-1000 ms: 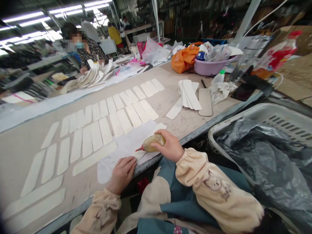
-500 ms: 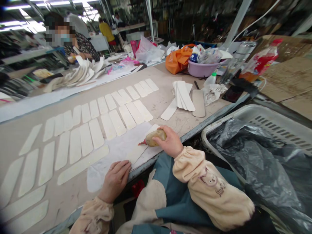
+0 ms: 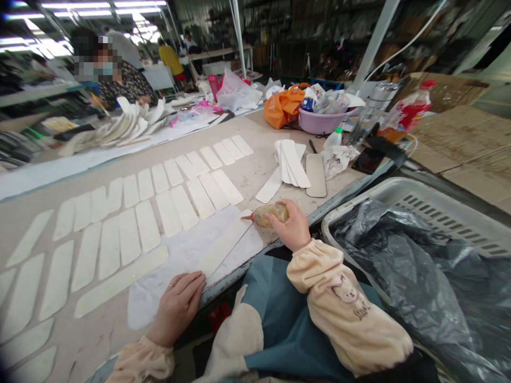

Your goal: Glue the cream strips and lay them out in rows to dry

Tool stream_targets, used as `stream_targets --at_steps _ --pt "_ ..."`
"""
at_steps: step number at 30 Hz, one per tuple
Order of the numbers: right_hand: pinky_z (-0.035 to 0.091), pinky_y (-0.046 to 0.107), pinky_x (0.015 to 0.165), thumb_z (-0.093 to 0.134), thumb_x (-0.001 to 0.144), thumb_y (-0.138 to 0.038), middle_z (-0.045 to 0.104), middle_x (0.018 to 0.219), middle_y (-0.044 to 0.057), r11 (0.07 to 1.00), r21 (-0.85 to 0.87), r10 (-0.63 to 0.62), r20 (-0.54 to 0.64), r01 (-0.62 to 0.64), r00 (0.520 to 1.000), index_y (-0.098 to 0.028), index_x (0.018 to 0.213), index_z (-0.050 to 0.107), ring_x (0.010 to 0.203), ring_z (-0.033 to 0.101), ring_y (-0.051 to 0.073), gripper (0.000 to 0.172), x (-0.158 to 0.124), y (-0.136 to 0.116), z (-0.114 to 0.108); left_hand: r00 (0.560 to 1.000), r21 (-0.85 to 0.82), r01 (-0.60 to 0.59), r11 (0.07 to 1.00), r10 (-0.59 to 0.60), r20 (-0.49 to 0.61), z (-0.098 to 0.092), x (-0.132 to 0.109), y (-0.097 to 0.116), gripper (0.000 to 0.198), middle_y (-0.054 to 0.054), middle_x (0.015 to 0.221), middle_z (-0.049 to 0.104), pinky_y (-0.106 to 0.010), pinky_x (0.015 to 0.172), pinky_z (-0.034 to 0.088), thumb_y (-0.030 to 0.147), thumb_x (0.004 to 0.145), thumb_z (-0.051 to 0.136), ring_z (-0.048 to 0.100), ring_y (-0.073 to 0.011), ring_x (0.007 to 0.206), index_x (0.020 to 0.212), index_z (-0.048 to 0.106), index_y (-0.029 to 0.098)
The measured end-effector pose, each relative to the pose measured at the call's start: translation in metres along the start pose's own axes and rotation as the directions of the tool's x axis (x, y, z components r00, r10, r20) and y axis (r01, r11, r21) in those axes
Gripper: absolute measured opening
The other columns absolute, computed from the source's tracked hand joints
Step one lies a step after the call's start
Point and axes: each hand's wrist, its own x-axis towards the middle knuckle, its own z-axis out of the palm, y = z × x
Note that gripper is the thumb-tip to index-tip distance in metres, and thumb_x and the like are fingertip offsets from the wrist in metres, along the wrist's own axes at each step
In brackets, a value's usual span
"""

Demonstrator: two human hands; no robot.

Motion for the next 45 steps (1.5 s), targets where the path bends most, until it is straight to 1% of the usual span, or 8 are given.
stream_targets --at_steps 5,8,12,18,22,31,36,45 --pt "0.045 0.033 0.08 0.065 0.075 -0.045 0.06 0.097 0.003 0.981 0.195 -0.057 0.317 -0.006 0.947 -0.022 0.105 0.053 0.086 0.057 0.021 0.039 -0.021 -0.03 0.001 0.999 -0.001 0.013 1.0 -0.013 0.032 0.0 -0.001 0.0 0.022 -0.008 0.103 0.065 -0.039 0.088 0.049 0.017 0.084 0.053 0.059 -0.0185 0.091 0.103 0.064 0.021" --pt "0.044 0.033 0.082 0.066 0.075 -0.042 0.061 0.098 0.002 0.973 0.232 -0.113 0.407 0.018 0.906 -0.023 0.104 0.054 0.089 0.057 0.021 0.036 -0.034 -0.044 0.012 0.999 -0.005 0.023 1.0 -0.023 0.038 -0.001 -0.001 0.0 0.022 -0.007 0.103 0.065 -0.039 0.088 0.049 0.016 0.083 0.054 0.058 -0.0186 0.091 0.102 0.065 0.021" --pt "0.044 0.035 0.084 0.065 0.075 -0.041 0.061 0.098 0.003 0.981 0.186 -0.119 0.375 0.051 0.92 -0.023 0.102 0.054 0.09 0.057 0.022 0.034 -0.037 -0.047 0.02 0.999 -0.012 0.027 1.0 -0.027 0.046 -0.001 -0.001 0.0 0.023 -0.007 0.103 0.065 -0.038 0.089 0.047 0.015 0.083 0.055 0.057 -0.0187 0.093 0.103 0.064 0.02" --pt "0.045 0.037 0.08 0.063 0.075 -0.045 0.061 0.094 0.004 1.0 0.005 -0.031 0.153 0.03 0.988 -0.021 0.102 0.055 0.084 0.057 0.023 0.037 -0.012 -0.015 0.004 0.999 -0.022 0.029 0.999 -0.029 0.032 0.0 -0.002 0.0 0.022 -0.007 0.104 0.065 -0.038 0.09 0.047 0.015 0.082 0.056 0.057 -0.0182 0.093 0.102 0.064 0.02" --pt "0.044 0.038 0.079 0.064 0.075 -0.045 0.061 0.095 0.005 0.997 -0.062 -0.034 0.04 0.037 0.999 -0.021 0.102 0.056 0.084 0.057 0.024 0.037 -0.007 -0.01 -0.005 0.999 -0.039 0.034 0.999 -0.033 0.036 0.0 -0.002 0.0 0.023 -0.007 0.106 0.064 -0.037 0.089 0.047 0.014 0.083 0.055 0.056 -0.0183 0.093 0.103 0.063 0.02" --pt "0.044 0.033 0.083 0.066 0.076 -0.04 0.06 0.097 0.003 0.976 0.187 -0.171 0.343 0.111 0.924 -0.021 0.104 0.053 0.089 0.057 0.021 0.036 -0.044 -0.063 0.025 1.0 -0.04 0.017 0.999 -0.016 0.02 -0.002 0.001 0.003 0.023 -0.007 0.103 0.065 -0.037 0.086 0.048 0.013 0.083 0.056 0.054 -0.0189 0.091 0.104 0.063 0.017" --pt "0.044 0.032 0.083 0.067 0.075 -0.036 0.06 0.096 0.002 0.98 0.161 -0.172 0.368 0.119 0.914 -0.021 0.103 0.053 0.089 0.057 0.02 0.034 -0.048 -0.065 0.034 0.999 -0.048 0.014 0.999 -0.013 0.03 0.0 0.0 0.001 0.023 -0.007 0.105 0.064 -0.037 0.087 0.047 0.013 0.083 0.056 0.054 -0.0191 0.092 0.105 0.063 0.017" --pt "0.044 0.031 0.081 0.066 0.075 -0.038 0.061 0.095 0.002 0.985 0.15 -0.14 0.404 0.085 0.904 -0.021 0.101 0.056 0.087 0.058 0.019 0.033 -0.042 -0.055 0.01 1.0 -0.025 0.01 1.0 -0.009 0.023 -0.002 0.001 0.002 0.021 -0.007 0.103 0.065 -0.037 0.087 0.047 0.013 0.082 0.057 0.055 -0.0181 0.09 0.101 0.063 0.017"
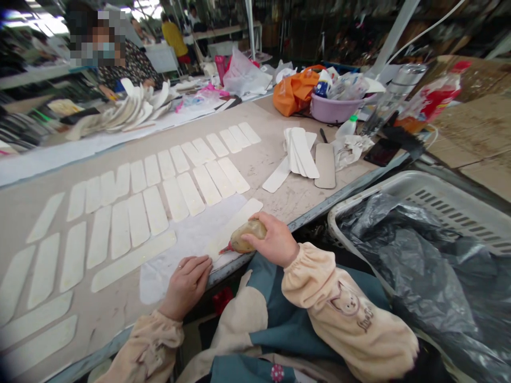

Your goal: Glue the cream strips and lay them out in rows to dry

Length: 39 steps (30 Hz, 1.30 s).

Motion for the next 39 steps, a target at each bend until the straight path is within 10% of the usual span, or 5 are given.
stream_targets --at_steps 19,39 --pt "0.045 0.037 0.082 0.062 0.074 -0.046 0.061 0.096 0.005 0.969 -0.185 0.046 -0.52 -0.164 0.853 -0.019 0.103 0.056 0.086 0.057 0.022 0.04 0.021 0.073 -0.049 0.996 0.023 -0.071 0.997 0.072 -0.049 0.002 0.001 -0.004 0.019 -0.008 0.098 0.065 -0.037 0.085 0.046 0.012 0.082 0.057 0.058 -0.0185 0.089 0.1 0.062 0.018" --pt "0.045 0.035 0.081 0.062 0.074 -0.048 0.06 0.093 0.004 0.975 -0.055 0.165 -0.474 -0.216 0.865 -0.019 0.104 0.056 0.085 0.057 0.021 0.042 0.01 0.08 -0.048 0.998 0.0 0.017 1.0 -0.017 -0.056 0.006 0.006 -0.005 0.011 -0.007 0.091 0.064 -0.036 0.08 0.048 0.019 0.082 0.058 0.059 -0.0183 0.084 0.091 0.064 0.018"
